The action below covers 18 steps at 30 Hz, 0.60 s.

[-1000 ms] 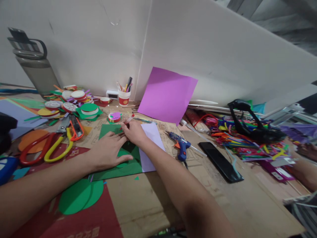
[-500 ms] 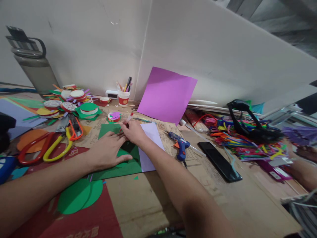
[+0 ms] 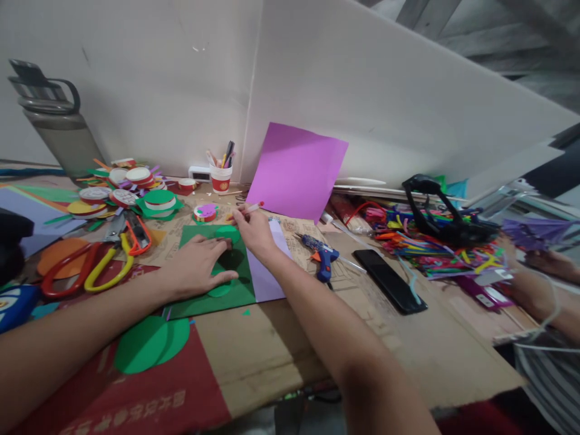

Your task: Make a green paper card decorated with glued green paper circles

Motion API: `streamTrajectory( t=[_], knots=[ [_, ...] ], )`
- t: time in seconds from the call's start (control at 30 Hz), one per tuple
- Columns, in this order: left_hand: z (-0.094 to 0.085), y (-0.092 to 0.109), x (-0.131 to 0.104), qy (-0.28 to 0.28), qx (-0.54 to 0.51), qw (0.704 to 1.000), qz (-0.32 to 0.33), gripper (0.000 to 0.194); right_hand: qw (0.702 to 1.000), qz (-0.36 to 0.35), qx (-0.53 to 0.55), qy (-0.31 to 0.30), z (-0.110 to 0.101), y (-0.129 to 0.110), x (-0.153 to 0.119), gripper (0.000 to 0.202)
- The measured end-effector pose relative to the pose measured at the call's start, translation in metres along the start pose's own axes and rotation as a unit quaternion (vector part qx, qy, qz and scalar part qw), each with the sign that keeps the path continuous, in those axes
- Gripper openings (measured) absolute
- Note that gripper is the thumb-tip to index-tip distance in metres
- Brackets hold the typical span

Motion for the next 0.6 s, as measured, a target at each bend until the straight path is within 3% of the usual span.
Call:
streamTrajectory(
  t=[0.13, 0.3, 0.6],
  knots=[
    [-0.008, -0.004, 0.004, -0.021, 0.018, 1.0, -0.014, 0.049, 0.999, 0.03, 0.018, 0.013, -0.008, 0.003, -0.015, 0.016],
    [-0.007, -0.011, 0.006, -0.02, 0.017, 1.0, -0.006, 0.04, 1.0, 0.008, -0.021, 0.019, -0.005, 0.006, -0.034, 0.013],
    [-0.005, -0.018, 0.007, -0.003, -0.005, 1.0, 0.027, 0.029, 0.994, 0.03, -0.104, 0.033, 0.001, 0.016, -0.034, 0.021]
  ],
)
Point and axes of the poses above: each hand's wrist, its own x-axis towards the middle knuckle, its own z-axis out of the palm, y = z × x, the point moved 2 cm from there along x, towards the middle knuckle, and after that the axes turned 12 degrees about z, right-handed, at the moved point
